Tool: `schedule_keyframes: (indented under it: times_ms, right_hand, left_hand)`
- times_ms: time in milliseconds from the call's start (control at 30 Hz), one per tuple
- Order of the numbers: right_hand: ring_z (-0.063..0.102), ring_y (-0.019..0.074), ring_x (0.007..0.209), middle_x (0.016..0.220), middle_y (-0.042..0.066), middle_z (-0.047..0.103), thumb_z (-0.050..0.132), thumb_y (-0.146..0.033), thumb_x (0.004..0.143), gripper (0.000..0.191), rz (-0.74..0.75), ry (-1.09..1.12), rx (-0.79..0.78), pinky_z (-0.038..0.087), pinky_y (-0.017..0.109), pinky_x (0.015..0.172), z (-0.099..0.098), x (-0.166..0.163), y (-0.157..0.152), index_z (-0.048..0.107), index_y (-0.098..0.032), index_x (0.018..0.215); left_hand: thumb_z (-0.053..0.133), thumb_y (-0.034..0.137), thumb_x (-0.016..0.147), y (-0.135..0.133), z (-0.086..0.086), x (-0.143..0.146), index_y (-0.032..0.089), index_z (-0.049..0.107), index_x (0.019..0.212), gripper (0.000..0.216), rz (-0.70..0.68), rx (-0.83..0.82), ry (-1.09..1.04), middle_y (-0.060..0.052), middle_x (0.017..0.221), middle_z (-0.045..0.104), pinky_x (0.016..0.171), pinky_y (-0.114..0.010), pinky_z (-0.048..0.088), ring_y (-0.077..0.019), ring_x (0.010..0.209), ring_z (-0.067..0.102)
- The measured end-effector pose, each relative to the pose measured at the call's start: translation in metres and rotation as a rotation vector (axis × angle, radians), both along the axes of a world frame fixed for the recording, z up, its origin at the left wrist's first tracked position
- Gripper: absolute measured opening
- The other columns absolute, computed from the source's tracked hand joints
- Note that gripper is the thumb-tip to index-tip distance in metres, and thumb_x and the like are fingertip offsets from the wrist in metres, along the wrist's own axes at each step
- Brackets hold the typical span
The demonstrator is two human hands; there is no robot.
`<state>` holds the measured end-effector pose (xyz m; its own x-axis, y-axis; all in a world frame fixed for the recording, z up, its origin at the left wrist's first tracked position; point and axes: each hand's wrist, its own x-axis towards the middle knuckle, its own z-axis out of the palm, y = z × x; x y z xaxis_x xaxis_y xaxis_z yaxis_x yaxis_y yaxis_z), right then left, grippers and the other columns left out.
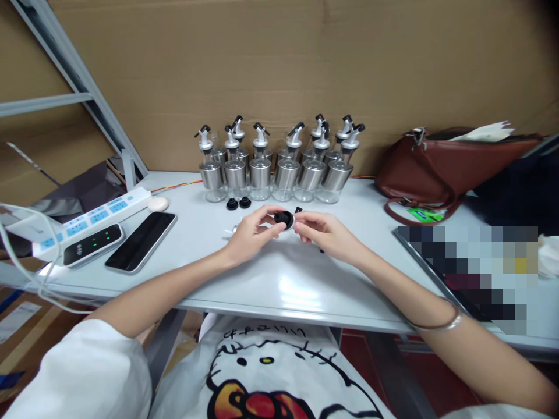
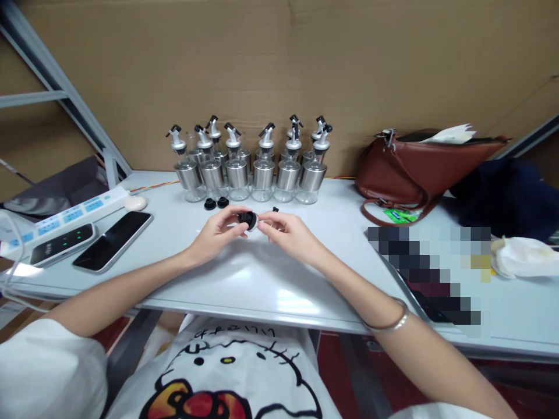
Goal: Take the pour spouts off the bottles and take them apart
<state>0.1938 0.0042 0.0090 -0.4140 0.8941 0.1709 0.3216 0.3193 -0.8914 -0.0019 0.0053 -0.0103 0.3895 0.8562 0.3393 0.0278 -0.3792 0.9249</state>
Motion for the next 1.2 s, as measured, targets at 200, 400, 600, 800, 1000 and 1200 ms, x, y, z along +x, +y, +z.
schedule_keyframes:
  times_ms: [200,400,600,800,1000,1200]
  right_hand:
    - [0.057,0.0127,0.058,0.068,0.0,0.06,0.062,-0.042,0.078,0.034,0.022,0.087,-0.092,0.049,0.029,0.06,-0.001,0.001,0.0,0.063,-0.017,0.1]
    - [0.067,0.0157,0.066,0.068,0.001,0.068,0.071,-0.042,0.073,0.035,0.058,0.242,-0.243,0.055,0.033,0.07,-0.003,0.0,0.001,0.059,-0.018,0.096]
    - [0.068,0.015,0.067,0.07,0.0,0.069,0.075,-0.035,0.067,0.033,0.046,0.268,-0.26,0.055,0.032,0.071,-0.002,-0.002,0.0,0.058,-0.019,0.089]
    - [0.065,0.015,0.069,0.072,0.0,0.067,0.074,-0.03,0.063,0.034,0.016,0.192,-0.203,0.051,0.031,0.072,0.0,-0.004,-0.003,0.056,-0.018,0.09]
    - [0.063,0.014,0.067,0.072,-0.001,0.066,0.07,-0.025,0.062,0.029,0.007,0.182,-0.182,0.05,0.03,0.068,0.0,-0.007,-0.005,0.052,-0.02,0.085]
    - [0.064,0.0143,0.068,0.072,-0.001,0.067,0.068,-0.023,0.063,0.029,0.049,0.155,-0.233,0.05,0.029,0.07,-0.003,-0.007,-0.005,0.056,-0.019,0.089]
  left_hand:
    - [0.065,0.023,0.076,-0.003,0.002,0.0,0.021,0.064,0.104,0.028,-0.003,0.03,0.019,-0.005,0.106,0.054,0.081,-0.029,0.053,-0.0147,0.093,0.056]
    - [0.058,0.024,0.082,-0.006,0.002,0.0,0.023,0.063,0.112,0.031,-0.086,0.104,0.031,-0.006,0.107,0.05,0.087,-0.032,0.05,-0.0171,0.101,0.053]
    - [0.065,0.028,0.077,-0.008,0.001,0.004,0.021,0.053,0.113,0.039,-0.015,-0.045,-0.011,-0.007,0.108,0.053,0.085,-0.034,0.048,-0.0179,0.096,0.056]
    - [0.067,0.03,0.075,-0.007,0.0,0.006,0.018,0.05,0.098,0.031,-0.021,-0.197,-0.043,-0.004,0.1,0.054,0.082,-0.032,0.048,-0.0157,0.09,0.058]
    - [0.068,0.034,0.077,-0.009,-0.001,0.006,0.019,0.042,0.101,0.038,-0.125,-0.291,-0.026,0.002,0.077,0.059,0.073,-0.031,0.049,-0.0138,0.073,0.062]
    - [0.064,0.035,0.08,-0.009,-0.005,0.006,0.02,0.038,0.096,0.034,-0.16,-0.28,-0.019,0.003,0.074,0.061,0.064,-0.026,0.046,-0.0099,0.061,0.061]
